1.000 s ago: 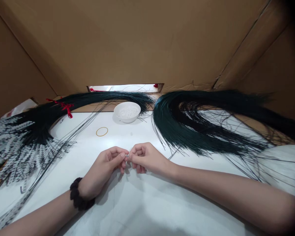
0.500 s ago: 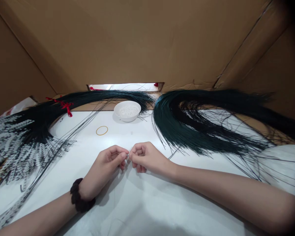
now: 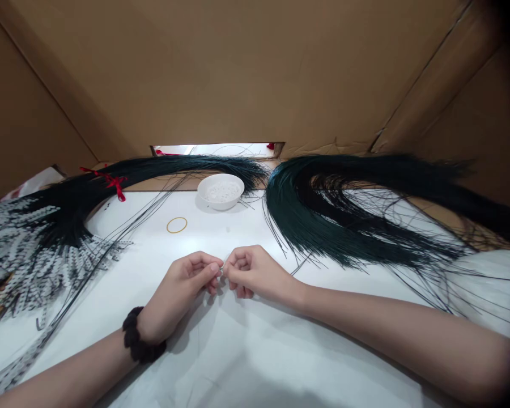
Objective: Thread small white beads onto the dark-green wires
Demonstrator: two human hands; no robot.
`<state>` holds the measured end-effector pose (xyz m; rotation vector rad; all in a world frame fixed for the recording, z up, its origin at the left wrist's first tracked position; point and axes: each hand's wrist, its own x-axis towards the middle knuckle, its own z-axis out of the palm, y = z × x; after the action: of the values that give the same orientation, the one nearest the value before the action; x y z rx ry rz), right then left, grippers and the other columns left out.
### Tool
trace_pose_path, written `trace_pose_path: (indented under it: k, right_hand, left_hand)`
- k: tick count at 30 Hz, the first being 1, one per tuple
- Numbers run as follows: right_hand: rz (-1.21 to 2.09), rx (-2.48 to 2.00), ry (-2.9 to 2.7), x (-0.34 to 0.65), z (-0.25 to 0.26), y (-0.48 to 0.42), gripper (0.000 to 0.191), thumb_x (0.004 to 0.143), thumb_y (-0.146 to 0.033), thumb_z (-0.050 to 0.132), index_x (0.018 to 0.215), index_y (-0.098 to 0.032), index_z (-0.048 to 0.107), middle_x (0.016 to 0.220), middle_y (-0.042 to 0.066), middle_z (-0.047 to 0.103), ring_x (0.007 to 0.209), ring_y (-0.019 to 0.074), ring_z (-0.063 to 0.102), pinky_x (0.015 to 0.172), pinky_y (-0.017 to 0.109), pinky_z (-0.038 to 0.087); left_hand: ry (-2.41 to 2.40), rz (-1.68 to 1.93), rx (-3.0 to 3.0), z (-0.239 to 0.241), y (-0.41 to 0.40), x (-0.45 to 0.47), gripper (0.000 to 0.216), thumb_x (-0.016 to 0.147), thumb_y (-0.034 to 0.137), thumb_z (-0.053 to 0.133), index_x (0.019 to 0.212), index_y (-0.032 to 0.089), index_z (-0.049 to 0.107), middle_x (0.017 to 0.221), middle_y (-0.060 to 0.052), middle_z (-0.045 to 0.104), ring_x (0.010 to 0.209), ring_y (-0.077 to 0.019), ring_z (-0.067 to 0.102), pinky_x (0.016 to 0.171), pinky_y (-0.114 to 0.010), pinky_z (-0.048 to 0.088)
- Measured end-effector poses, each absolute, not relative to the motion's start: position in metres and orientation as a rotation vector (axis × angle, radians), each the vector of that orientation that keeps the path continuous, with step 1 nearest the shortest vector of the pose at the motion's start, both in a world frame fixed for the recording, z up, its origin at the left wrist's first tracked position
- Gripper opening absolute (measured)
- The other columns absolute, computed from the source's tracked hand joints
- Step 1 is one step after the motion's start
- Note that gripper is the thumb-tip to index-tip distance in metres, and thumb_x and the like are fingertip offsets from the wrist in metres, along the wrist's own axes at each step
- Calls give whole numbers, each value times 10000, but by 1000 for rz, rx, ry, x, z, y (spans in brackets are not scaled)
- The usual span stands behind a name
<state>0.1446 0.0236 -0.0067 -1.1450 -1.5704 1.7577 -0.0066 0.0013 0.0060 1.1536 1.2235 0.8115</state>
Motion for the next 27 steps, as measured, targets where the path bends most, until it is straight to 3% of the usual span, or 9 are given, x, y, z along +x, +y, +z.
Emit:
trace_pose_path:
  k: [16, 27]
  right_hand:
    - [1773, -1131, -1562, 144, -7, 23, 75, 683, -204, 501, 664, -132, 498, 543, -9, 530, 409, 52, 486, 359, 138, 351]
    - [1770, -1127, -1555, 146, -7, 23, 55, 679, -180, 494, 662, -128, 503, 525, -15, 523, 397, 52, 482, 350, 137, 347]
  left_hand:
    - [1154, 758, 1111, 8, 3, -10, 146, 747, 265, 534, 727, 137, 601, 588, 20, 518, 548, -84, 430, 549, -204, 342]
    - [1197, 782, 1160, 7, 1, -10, 126, 754, 257, 528, 748, 131, 540, 612, 6, 527, 555, -91, 448, 542, -216, 353]
